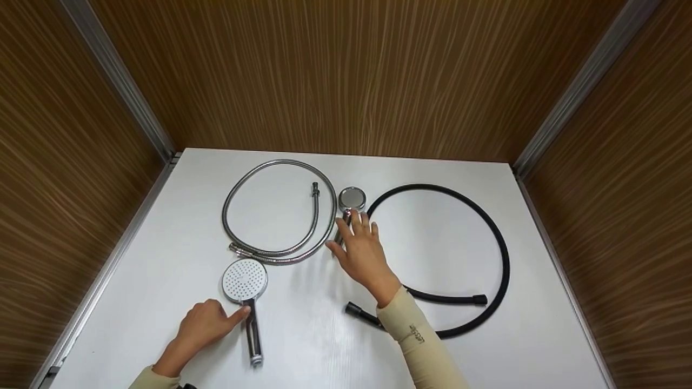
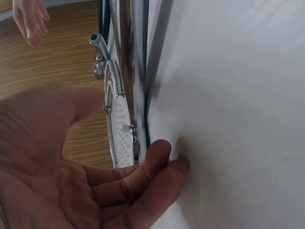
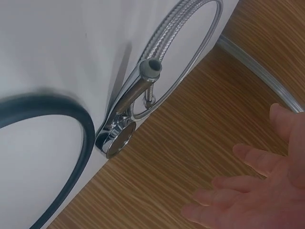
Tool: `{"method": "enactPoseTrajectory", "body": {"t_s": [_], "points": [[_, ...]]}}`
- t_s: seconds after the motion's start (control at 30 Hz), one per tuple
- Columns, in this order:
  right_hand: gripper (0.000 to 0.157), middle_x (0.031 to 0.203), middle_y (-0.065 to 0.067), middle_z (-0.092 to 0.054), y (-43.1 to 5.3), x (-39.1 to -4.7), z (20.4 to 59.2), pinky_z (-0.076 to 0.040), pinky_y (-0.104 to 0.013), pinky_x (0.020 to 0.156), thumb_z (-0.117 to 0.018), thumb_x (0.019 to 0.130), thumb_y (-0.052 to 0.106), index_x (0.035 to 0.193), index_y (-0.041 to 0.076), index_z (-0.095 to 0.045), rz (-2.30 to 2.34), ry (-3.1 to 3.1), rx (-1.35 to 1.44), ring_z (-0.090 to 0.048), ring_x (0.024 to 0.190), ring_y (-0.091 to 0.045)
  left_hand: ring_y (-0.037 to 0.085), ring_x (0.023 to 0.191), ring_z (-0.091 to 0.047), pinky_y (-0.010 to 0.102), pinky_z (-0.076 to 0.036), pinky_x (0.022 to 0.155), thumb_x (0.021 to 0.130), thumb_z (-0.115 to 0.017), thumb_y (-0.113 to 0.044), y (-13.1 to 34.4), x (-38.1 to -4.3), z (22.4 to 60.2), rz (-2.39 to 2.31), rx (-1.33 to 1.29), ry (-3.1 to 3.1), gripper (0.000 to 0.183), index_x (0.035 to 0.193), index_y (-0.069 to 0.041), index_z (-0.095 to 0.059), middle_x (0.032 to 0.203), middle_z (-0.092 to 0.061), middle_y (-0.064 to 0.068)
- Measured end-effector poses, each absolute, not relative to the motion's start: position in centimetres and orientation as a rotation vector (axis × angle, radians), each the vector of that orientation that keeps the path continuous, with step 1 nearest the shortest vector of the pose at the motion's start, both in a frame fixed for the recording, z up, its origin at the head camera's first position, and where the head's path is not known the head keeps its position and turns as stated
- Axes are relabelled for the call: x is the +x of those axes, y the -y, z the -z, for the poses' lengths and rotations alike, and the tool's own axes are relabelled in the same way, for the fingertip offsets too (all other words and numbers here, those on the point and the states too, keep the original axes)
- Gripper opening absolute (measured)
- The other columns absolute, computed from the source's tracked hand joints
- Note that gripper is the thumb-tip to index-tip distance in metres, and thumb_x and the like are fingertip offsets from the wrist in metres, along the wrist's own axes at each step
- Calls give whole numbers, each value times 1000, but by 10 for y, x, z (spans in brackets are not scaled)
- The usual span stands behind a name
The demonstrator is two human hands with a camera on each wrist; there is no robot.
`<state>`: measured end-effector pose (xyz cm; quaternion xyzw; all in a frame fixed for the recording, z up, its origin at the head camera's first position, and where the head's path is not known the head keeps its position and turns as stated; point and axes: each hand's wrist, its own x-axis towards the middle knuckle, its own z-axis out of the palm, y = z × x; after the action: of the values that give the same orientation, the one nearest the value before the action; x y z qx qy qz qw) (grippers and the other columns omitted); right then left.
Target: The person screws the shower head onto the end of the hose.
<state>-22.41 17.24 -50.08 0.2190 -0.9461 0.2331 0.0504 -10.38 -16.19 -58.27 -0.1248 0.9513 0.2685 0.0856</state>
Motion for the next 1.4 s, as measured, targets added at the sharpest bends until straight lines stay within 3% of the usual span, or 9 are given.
{"method": "enactPoseTrajectory", "body": {"t_s": [0.2, 0.43, 0.57, 0.73, 0.97, 1.17, 1.4], "points": [[61, 166, -33, -29, -163, -223, 502, -22, -75, 129, -63, 107, 40, 154, 4, -49, -734, 2893, 701, -25, 155, -56, 15, 54, -45, 22, -31, 44, 90, -76, -60, 156, -104, 588, -864, -345, -2803, 62, 77, -1, -63, 60, -47, 2], [62, 166, -34, -28, -149, -223, 503, -22, -74, 130, -61, 107, 42, 154, 3, -49, -746, 2909, 740, -25, 155, -56, 10, 36, -49, 17, -36, 32, 91, -74, -62, 151, -101, 591, -998, -340, -2688, 69, 93, 7, -66, 53, -55, 3], [61, 167, -33, -27, -143, -223, 505, -21, -74, 130, -63, 106, 40, 153, 2, -51, -761, 2894, 757, -24, 156, -55, 8, 32, -45, 17, -36, 29, 92, -74, -60, 149, -101, 592, -1069, -312, -2628, 64, 90, 3, -68, 45, -50, -3], [58, 166, -33, -28, -138, -223, 508, -19, -74, 130, -64, 106, 38, 152, 4, -53, -771, 2872, 785, -23, 156, -56, 7, 32, -45, 18, -38, 29, 94, -76, -49, 148, -103, 593, -1131, -309, -2568, 49, 76, -6, -63, 43, -47, -6], [57, 164, -35, -31, -134, -222, 509, -20, -76, 129, -65, 106, 37, 149, 2, -55, -775, 2885, 783, -24, 155, -57, 10, 36, -58, 24, -55, 34, 93, -74, -28, 145, -104, 594, -1215, -341, -2516, 34, 70, -5, -63, 47, -60, 1], [56, 162, -37, -33, -129, -223, 510, -22, -78, 127, -63, 106, 39, 147, 1, -56, -763, 2900, 820, -25, 153, -60, 9, 34, -57, 18, -49, 31, 92, -70, -24, 142, -102, 599, -1233, -365, -2584, 32, 64, -8, -65, 45, -59, -1], [53, 159, -38, -38, -124, -226, 516, -24, -77, 128, -63, 106, 37, 145, 1, -58, -772, 2908, 818, -28, 151, -61, 7, 34, -54, 17, -46, 30, 89, -72, -22, 143, -104, 603, -1370, -449, -2639, 23, 77, -3, -68, 49, -61, -1]]}}
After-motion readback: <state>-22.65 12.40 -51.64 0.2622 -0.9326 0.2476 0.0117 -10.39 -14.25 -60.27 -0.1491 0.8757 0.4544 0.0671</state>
